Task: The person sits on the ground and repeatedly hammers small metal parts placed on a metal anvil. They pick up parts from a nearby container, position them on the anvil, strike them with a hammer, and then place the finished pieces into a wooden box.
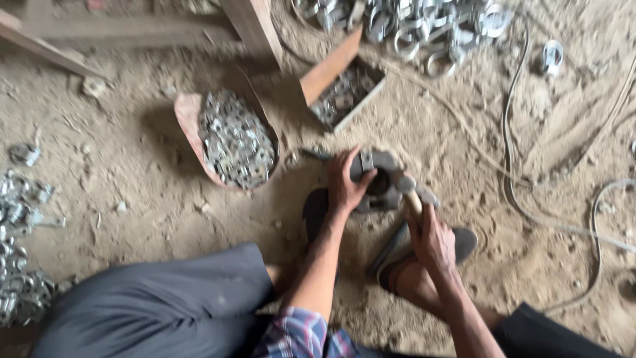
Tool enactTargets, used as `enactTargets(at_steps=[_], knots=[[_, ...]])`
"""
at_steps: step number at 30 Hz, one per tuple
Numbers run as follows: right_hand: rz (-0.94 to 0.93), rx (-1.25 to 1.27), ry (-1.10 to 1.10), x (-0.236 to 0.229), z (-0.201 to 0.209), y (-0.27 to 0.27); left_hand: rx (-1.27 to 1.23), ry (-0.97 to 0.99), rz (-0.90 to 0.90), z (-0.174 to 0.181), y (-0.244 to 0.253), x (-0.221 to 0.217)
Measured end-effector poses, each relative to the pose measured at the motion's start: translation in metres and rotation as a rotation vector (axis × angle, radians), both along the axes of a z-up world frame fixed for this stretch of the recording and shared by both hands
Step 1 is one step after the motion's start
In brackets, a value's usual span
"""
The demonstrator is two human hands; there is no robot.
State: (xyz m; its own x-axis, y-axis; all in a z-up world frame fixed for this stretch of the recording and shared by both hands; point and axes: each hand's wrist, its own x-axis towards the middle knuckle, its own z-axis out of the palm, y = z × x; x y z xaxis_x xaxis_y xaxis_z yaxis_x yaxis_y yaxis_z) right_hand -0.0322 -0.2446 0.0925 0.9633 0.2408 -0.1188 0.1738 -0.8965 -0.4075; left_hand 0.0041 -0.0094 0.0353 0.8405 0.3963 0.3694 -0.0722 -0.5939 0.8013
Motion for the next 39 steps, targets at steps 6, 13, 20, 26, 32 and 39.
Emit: enactTargets(at_steps=[6, 13, 20, 26, 32, 39], knots=[[-0.006, 0.129, -0.034, 0.002, -0.011, -0.01, -0.055, 0.028, -0.003, 0.006, 0.001, -0.004], [0.024, 0.087, -0.044, 0.003, -0.026, -0.009, -0.063, 0.017, -0.002, 0.005, 0.0, -0.003], [-0.101, 0.012, 0.08, -0.003, -0.02, -0.015, -0.044, 0.069, -0.013, -0.013, -0.001, -0.003], [-0.117, -0.08, 0.133, -0.008, -0.034, -0.017, -0.052, 0.101, -0.032, -0.018, -0.002, -0.003], [-0.082, -0.037, 0.041, -0.006, -0.026, -0.015, 0.009, 0.141, -0.03, -0.007, 0.001, -0.005], [-0.079, 0.259, 0.022, -0.006, 0.012, -0.003, -0.08, -0.015, -0.056, -0.009, 0.002, -0.006]])
